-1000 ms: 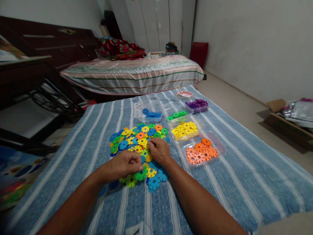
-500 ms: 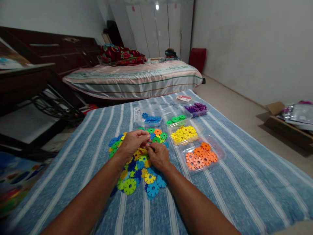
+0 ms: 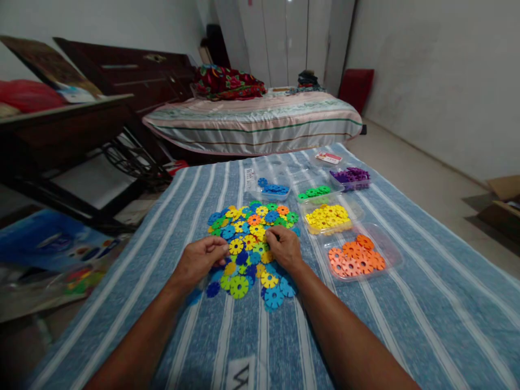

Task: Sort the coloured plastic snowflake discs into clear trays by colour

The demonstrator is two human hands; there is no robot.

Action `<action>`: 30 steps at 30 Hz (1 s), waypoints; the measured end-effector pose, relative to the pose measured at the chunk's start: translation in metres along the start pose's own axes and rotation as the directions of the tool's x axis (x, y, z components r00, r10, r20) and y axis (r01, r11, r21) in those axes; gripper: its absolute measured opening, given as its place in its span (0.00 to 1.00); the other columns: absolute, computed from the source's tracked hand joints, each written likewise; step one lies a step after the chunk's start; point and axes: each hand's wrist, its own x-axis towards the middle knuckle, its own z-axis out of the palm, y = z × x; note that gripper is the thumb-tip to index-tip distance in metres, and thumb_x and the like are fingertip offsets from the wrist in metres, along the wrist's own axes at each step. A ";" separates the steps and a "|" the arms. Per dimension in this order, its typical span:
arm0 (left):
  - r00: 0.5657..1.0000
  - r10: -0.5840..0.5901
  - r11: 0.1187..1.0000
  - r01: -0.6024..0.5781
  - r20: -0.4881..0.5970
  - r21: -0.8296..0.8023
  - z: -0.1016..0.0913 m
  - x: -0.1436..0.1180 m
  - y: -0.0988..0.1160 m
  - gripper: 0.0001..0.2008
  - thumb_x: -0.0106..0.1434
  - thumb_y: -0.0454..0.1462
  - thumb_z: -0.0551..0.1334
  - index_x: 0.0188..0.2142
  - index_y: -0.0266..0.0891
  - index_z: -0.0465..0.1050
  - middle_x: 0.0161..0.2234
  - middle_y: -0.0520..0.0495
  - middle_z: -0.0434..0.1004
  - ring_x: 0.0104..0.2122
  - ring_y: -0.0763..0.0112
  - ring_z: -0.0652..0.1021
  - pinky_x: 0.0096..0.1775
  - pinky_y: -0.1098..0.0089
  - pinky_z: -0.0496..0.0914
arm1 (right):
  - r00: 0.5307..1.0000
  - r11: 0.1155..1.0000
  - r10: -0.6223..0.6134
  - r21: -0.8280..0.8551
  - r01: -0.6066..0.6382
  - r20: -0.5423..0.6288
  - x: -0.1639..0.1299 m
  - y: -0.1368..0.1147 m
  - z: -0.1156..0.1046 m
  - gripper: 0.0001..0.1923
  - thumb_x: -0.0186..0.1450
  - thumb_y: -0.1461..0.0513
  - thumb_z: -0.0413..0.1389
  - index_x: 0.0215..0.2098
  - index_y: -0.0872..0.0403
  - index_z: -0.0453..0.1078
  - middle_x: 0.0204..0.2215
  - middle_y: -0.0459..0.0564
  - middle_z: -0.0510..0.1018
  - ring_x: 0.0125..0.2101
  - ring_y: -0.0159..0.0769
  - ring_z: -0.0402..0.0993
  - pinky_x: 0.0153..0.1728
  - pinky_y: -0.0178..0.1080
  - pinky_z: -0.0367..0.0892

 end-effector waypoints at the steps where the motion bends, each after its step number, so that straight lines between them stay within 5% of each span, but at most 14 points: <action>1: 1.000 0.002 1.000 -0.002 -0.021 -0.006 -0.003 -0.002 -0.004 0.17 0.46 0.48 0.66 0.29 0.37 0.72 0.21 0.51 0.75 0.20 0.72 0.73 0.25 0.72 0.66 | 1.000 1.000 0.001 0.004 -0.001 -0.004 0.000 0.001 0.000 0.16 0.64 0.54 0.51 0.30 0.52 0.77 0.28 0.46 0.79 0.30 0.36 0.73 0.34 0.37 0.64; 12: 0.977 0.042 0.998 -0.033 -0.208 0.045 -0.015 -0.020 -0.033 0.17 0.50 0.50 0.63 0.31 0.39 0.73 0.24 0.52 0.75 0.24 0.70 0.76 0.30 0.70 0.71 | 0.999 0.997 0.044 0.062 -0.044 0.009 -0.005 -0.001 -0.006 0.18 0.63 0.49 0.53 0.30 0.53 0.77 0.26 0.47 0.79 0.30 0.38 0.73 0.33 0.38 0.65; 20: 0.924 0.032 0.952 0.088 -0.380 0.294 -0.034 -0.048 -0.036 0.14 0.53 0.49 0.60 0.30 0.41 0.73 0.28 0.49 0.79 0.32 0.65 0.79 0.37 0.69 0.72 | 0.997 0.995 0.074 0.068 -0.073 -0.014 -0.005 -0.004 -0.008 0.20 0.62 0.47 0.55 0.28 0.53 0.76 0.24 0.47 0.77 0.28 0.38 0.72 0.33 0.38 0.65; 30: 0.963 -0.123 0.965 0.172 -0.239 0.196 -0.022 -0.068 -0.040 0.14 0.54 0.49 0.60 0.28 0.41 0.72 0.24 0.51 0.76 0.29 0.66 0.78 0.31 0.70 0.69 | 0.995 0.994 0.095 0.057 -0.094 -0.017 -0.007 -0.006 -0.012 0.27 0.61 0.40 0.53 0.24 0.53 0.75 0.22 0.47 0.76 0.28 0.39 0.71 0.31 0.39 0.64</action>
